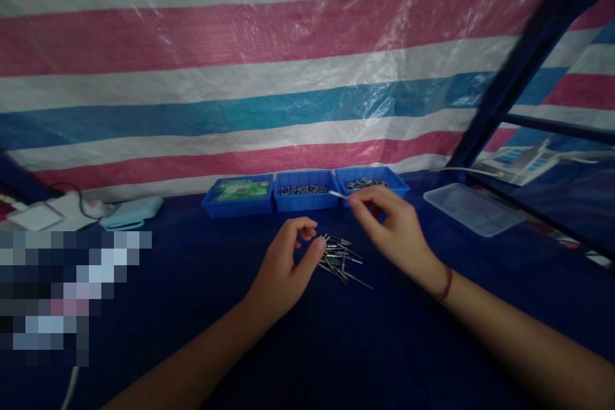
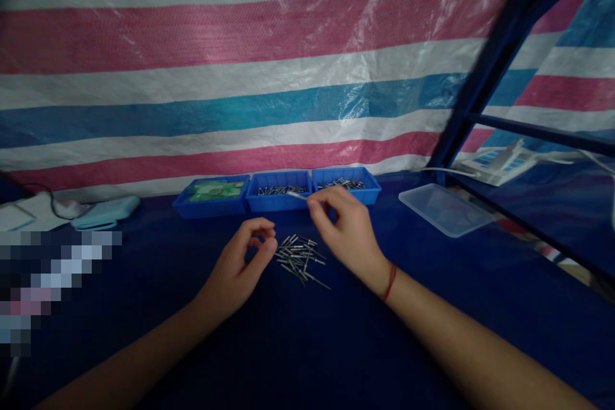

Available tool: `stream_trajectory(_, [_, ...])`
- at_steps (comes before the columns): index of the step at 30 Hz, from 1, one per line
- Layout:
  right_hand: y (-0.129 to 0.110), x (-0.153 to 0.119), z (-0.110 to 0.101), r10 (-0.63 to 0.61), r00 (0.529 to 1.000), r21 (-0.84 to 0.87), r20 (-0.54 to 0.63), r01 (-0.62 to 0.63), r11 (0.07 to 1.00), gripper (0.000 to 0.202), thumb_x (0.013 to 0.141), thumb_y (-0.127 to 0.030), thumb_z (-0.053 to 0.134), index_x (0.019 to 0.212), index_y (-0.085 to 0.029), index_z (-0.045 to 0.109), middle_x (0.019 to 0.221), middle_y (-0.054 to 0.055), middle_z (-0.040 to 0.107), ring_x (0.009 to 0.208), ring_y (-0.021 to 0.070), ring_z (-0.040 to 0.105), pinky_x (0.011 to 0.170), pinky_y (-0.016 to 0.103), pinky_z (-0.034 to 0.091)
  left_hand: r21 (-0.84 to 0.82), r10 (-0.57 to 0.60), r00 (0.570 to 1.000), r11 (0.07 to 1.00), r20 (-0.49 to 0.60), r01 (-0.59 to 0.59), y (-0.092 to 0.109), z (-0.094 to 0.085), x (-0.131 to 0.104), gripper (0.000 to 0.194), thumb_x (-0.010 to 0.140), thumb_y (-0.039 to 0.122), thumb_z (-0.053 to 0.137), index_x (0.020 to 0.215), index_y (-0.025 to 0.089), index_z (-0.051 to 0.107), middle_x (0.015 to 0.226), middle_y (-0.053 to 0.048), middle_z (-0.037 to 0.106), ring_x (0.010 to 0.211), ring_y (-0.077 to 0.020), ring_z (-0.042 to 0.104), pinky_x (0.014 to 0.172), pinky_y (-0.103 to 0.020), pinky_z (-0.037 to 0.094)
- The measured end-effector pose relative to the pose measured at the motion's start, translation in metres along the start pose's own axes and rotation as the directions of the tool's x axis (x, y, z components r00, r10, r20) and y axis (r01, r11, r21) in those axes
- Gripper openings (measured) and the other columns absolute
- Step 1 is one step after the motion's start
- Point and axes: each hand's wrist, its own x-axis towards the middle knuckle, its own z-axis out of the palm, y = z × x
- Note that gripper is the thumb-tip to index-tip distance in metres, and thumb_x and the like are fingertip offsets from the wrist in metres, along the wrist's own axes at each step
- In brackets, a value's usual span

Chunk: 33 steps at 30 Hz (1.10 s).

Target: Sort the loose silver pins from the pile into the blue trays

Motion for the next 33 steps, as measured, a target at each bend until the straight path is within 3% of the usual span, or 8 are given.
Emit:
stream_trajectory(3, [0.034, 0.019, -0.009, -0.031, 0.984, -0.301, -0.178, -0.025, 0.953, 0.019, 0.087, -0.027, 0.049, 0.083, -0.018, 0.066, 0.078, 0.006, 0.063, 0.068, 0.0174, 0.056, 0.067, 0.033, 0.045, 0.048, 0.013, 0.998, 0.999, 0.060, -0.015, -0.003, 0.005, -0.001, 0.017, 0.088, 0.023, 0.049, 0.105, 0.020, 0.049, 0.095, -0.005, 0.059, 0.089, -0.0181, 0.056, 0.079, -0.035, 0.044])
stream_trajectory(6, [0.062, 0.028, -0.013, -0.027, 0.996, -0.469, -0.081, -0.014, 0.883, 0.024, 0.085, -0.030, 0.052, 0.091, -0.014, 0.068, 0.085, 0.011, 0.065, 0.079, 0.0236, 0.059, 0.074, 0.038, 0.046, 0.111, 0.067, 0.993, 0.991, 0.100, -0.078, -0.003, 0.004, 0.001, 0.017, 0.086, 0.019, 0.051, 0.104, 0.020, 0.051, 0.096, -0.005, 0.060, 0.092, -0.0189, 0.057, 0.083, -0.037, 0.044])
stream_trajectory(9, [0.071, 0.026, -0.015, 0.000, 1.000, -0.494, -0.024, -0.012, 0.869, 0.027, 0.085, -0.032, 0.051, 0.093, -0.013, 0.068, 0.089, 0.013, 0.065, 0.085, 0.0262, 0.060, 0.078, 0.040, 0.046, 0.199, 0.089, 0.989, 0.974, 0.114, -0.110, -0.006, -0.001, 0.004, 0.017, 0.086, 0.015, 0.049, 0.101, 0.020, 0.054, 0.099, -0.005, 0.060, 0.097, -0.0203, 0.055, 0.086, -0.040, 0.043])
stream_trajectory(13, [0.056, 0.020, -0.015, -0.011, 1.000, -0.427, 0.010, 0.014, 0.904, 0.021, 0.084, -0.026, 0.050, 0.087, -0.014, 0.067, 0.085, 0.011, 0.065, 0.081, 0.0237, 0.060, 0.077, 0.038, 0.047, 0.311, 0.072, 0.982, 0.942, 0.174, -0.124, -0.014, -0.009, 0.009, 0.013, 0.085, 0.017, 0.051, 0.093, 0.022, 0.061, 0.098, -0.004, 0.058, 0.095, -0.0208, 0.054, 0.087, -0.042, 0.043])
stream_trajectory(18, [0.028, 0.010, -0.008, -0.014, 0.987, -0.289, 0.163, 0.061, 0.955, 0.018, 0.084, -0.023, 0.049, 0.088, -0.017, 0.066, 0.090, 0.008, 0.065, 0.083, 0.0216, 0.060, 0.076, 0.036, 0.047, 0.385, 0.085, 0.955, 0.902, 0.286, -0.196, -0.018, -0.012, 0.010, 0.012, 0.080, 0.024, 0.059, 0.091, 0.024, 0.065, 0.105, -0.004, 0.058, 0.098, -0.0227, 0.054, 0.086, -0.043, 0.043])
stream_trajectory(24, [0.006, -0.002, -0.001, -0.063, 0.947, -0.190, 0.314, 0.127, 0.974, 0.017, 0.085, -0.021, 0.049, 0.089, -0.017, 0.066, 0.089, 0.007, 0.065, 0.085, 0.0205, 0.060, 0.080, 0.036, 0.047, 0.437, 0.070, 0.956, 0.878, 0.284, -0.194, -0.021, -0.010, 0.011, 0.017, 0.085, 0.022, 0.052, 0.099, 0.021, 0.063, 0.105, -0.006, 0.059, 0.096, -0.0220, 0.054, 0.084, -0.041, 0.045])
stream_trajectory(27, [0.003, -0.006, 0.001, -0.088, 0.917, -0.172, 0.389, 0.167, 0.971, 0.017, 0.085, -0.022, 0.049, 0.087, -0.017, 0.066, 0.086, 0.006, 0.065, 0.083, 0.0198, 0.059, 0.078, 0.036, 0.046, 0.442, 0.045, 0.957, 0.880, 0.286, -0.173, -0.023, -0.009, 0.011, 0.015, 0.086, 0.022, 0.053, 0.096, 0.021, 0.063, 0.103, -0.005, 0.059, 0.094, -0.0217, 0.055, 0.083, -0.041, 0.045])
stream_trajectory(33, [0.002, -0.012, 0.008, -0.065, 0.809, -0.170, 0.584, 0.200, 0.965, 0.017, 0.084, -0.021, 0.051, 0.081, -0.017, 0.068, 0.086, 0.007, 0.062, 0.082, 0.0192, 0.056, 0.076, 0.036, 0.045, 0.435, 0.023, 0.960, 0.888, 0.280, -0.148, -0.023, -0.008, 0.012, 0.009, 0.086, 0.022, 0.053, 0.091, 0.020, 0.061, 0.099, -0.004, 0.060, 0.092, -0.0208, 0.056, 0.081, -0.040, 0.044])
